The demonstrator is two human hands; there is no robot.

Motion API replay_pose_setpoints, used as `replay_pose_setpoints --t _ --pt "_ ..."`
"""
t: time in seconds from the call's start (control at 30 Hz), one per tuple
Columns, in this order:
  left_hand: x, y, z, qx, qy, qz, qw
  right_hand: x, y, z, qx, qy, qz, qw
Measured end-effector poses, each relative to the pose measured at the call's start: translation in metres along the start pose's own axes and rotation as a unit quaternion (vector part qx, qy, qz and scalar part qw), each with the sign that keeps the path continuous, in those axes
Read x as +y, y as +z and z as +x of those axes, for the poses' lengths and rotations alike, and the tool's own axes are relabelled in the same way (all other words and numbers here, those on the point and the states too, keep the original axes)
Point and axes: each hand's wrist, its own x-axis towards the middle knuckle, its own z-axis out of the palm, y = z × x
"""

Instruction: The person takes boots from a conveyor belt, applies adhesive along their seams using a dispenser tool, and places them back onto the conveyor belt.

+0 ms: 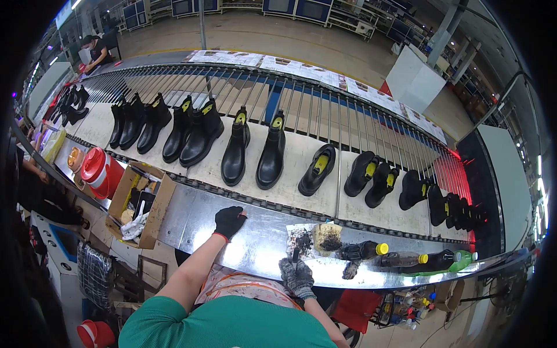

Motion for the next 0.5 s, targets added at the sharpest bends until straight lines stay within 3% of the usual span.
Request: replay_pose_setpoints --t 0.07,0.1,0.5 --pt "0.001 0.000 -0.001 -0.001 -0.003 0.000 1.000 -0.004 -0.005 -0.001 0.016 0.001 -0.160 0.987" --pt "0.000 0.002 -0.002 0.013 -0.001 -0.008 1.000 0.014 -0.009 0.006 0.048 -0.057 -0.245 0.967" --pt "0.004 0.001 0.000 0.078 0.026 -0.031 0.996 0.031 -0.011 0.009 0.057 -0.068 -0.194 0.977"
